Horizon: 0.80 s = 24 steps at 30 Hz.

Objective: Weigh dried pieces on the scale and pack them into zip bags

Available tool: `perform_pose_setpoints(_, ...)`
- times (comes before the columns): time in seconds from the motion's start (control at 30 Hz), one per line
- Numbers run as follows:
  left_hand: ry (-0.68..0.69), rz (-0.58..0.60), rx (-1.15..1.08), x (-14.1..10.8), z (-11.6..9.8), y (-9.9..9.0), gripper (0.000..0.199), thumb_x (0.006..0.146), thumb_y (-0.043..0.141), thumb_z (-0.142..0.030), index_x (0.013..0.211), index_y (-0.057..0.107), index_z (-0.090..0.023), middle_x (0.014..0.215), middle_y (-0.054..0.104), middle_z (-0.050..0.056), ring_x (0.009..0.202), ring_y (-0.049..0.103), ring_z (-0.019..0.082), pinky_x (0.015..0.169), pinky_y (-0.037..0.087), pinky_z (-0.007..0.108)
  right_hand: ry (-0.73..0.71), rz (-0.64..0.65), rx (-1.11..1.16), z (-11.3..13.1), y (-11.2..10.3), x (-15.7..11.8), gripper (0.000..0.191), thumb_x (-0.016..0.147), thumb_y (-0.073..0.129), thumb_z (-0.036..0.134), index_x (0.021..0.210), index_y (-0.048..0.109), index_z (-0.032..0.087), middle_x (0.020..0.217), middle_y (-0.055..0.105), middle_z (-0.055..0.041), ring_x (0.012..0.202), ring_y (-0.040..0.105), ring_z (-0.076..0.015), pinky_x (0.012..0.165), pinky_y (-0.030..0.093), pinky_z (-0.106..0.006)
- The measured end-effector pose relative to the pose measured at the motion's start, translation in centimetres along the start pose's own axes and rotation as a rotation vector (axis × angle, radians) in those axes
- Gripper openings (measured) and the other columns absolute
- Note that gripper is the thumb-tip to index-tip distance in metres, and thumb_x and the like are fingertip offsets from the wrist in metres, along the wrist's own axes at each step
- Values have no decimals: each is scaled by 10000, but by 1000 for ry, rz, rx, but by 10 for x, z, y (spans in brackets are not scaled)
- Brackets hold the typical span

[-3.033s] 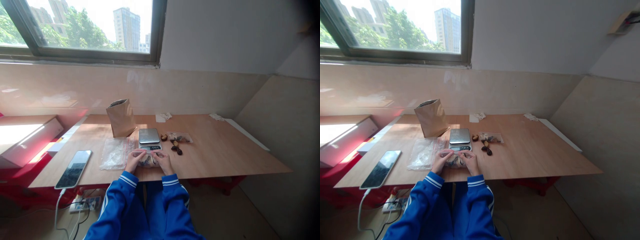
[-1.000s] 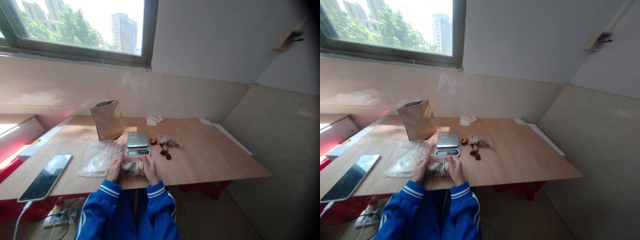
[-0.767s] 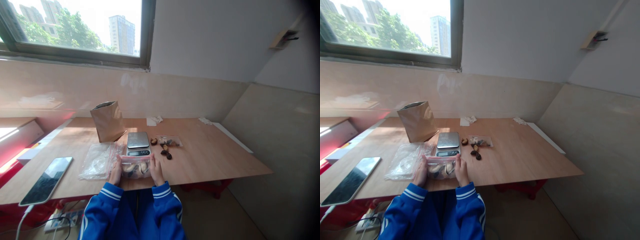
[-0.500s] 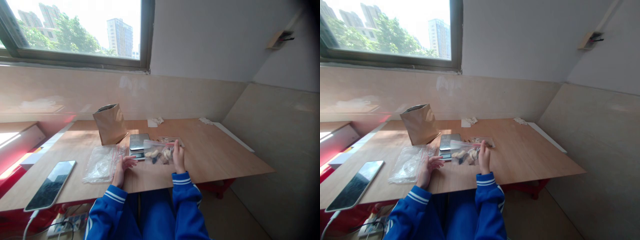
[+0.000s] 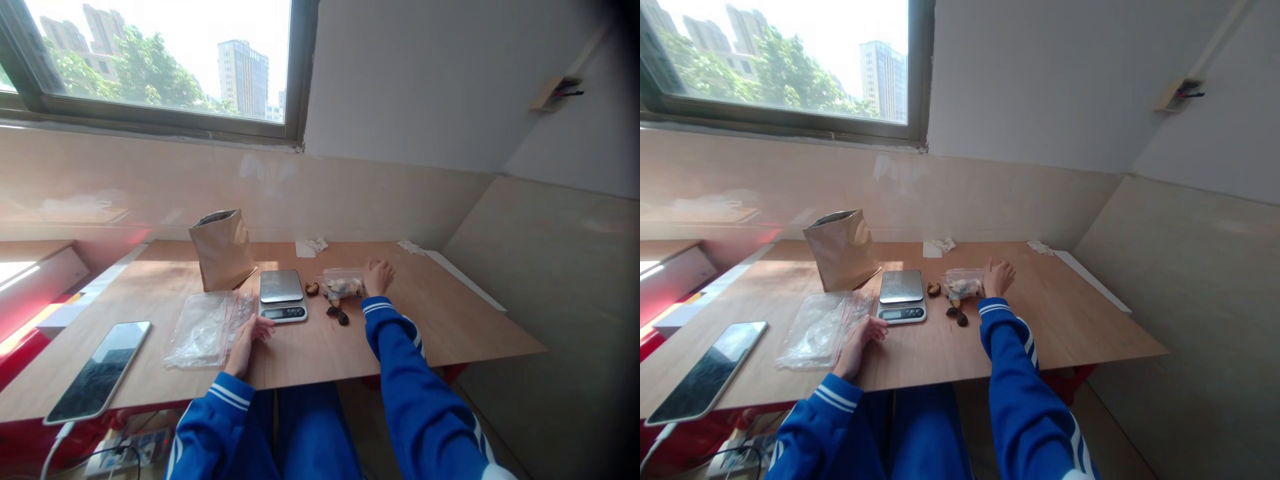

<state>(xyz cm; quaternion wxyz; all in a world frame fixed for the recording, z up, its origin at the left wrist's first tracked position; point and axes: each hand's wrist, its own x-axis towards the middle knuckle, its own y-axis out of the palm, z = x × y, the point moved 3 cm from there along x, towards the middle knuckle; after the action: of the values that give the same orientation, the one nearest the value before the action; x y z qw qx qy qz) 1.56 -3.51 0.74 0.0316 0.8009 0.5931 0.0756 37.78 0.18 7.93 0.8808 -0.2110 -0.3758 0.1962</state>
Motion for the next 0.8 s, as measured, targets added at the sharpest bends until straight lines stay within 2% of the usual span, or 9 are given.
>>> perform_pose_setpoints(0.07, -2, 4, -1, 0, 0, 1, 484, 895, 401, -505, 874, 689, -116, 756, 659, 75, 694, 577, 161, 665, 429, 286, -43, -47, -52, 1, 3, -9, 335, 925, 426, 341, 1062, 569, 70, 1130, 540, -229, 1083, 471, -347, 890, 369, -516)
perform_pose_setpoints(0.17, -3, 9, 7, 1, 0, 2, 475, 891, 414, -502, 867, 692, -117, 748, 658, 74, 685, 574, 158, 660, 428, 283, -245, -51, -102, 12, 8, -34, 312, 941, 357, 342, 962, 600, 146, 1059, 567, -164, 992, 487, -296, 852, 354, -438)
perform_pose_setpoints(0.27, -4, 7, 22, 0, 0, 2, 474, 893, 413, -497, 873, 693, -115, 747, 656, 75, 681, 571, 158, 658, 429, 284, -429, 111, -98, 20, 18, -61, 337, 950, 344, 363, 865, 613, 178, 921, 605, -119, 892, 517, -254, 806, 371, -377)
perform_pose_setpoints(0.33, -2, 10, 38, 0, 0, 2, 479, 896, 406, -497, 876, 693, -114, 750, 656, 76, 680, 570, 157, 655, 428, 282, -497, 234, -96, 17, 25, -72, 320, 938, 385, 392, 899, 623, 183, 921, 625, -112, 905, 535, -254, 803, 383, -364)
perform_pose_setpoints(0.47, 9, 22, 65, -1, 0, 3, 489, 901, 391, -499, 865, 695, -118, 744, 655, 75, 679, 568, 156, 654, 427, 279, -579, 399, -63, -3, 34, -67, 316, 940, 396, 385, 1051, 623, 196, 1047, 651, -105, 1008, 553, -254, 855, 385, -370)
perform_pose_setpoints(0.57, 17, 25, 70, -1, 1, 3, 489, 905, 383, -498, 865, 694, -122, 748, 655, 73, 686, 568, 156, 660, 427, 279, -614, 459, -37, -18, 32, -51, 313, 950, 381, 363, 1060, 641, 227, 1068, 672, -72, 1016, 571, -233, 871, 389, -363)
perform_pose_setpoints(0.67, 17, 25, 71, -1, 2, 3, 488, 906, 380, -496, 868, 692, -123, 752, 655, 74, 685, 567, 155, 662, 428, 280, -615, 423, -34, -23, 25, -47, 337, 950, 376, 361, 1141, 621, 229, 1179, 635, -81, 1130, 520, -247, 931, 362, -398)
perform_pose_setpoints(0.73, 16, 24, 73, 0, 2, 3, 484, 906, 382, -495, 866, 691, -123, 748, 654, 73, 680, 566, 154, 659, 428, 280, -594, 354, -16, -21, 18, -57, 357, 952, 365, 350, 1192, 596, 222, 1221, 602, -96, 1160, 494, -254, 954, 351, -418)
perform_pose_setpoints(0.8, 14, 27, 81, 0, 2, 3, 486, 908, 379, -495, 865, 690, -123, 748, 655, 75, 678, 567, 154, 657, 426, 279, -589, 340, 21, -16, 15, -75, 349, 948, 369, 337, 1169, 612, 220, 1174, 609, -100, 1105, 517, -245, 939, 375, -404)
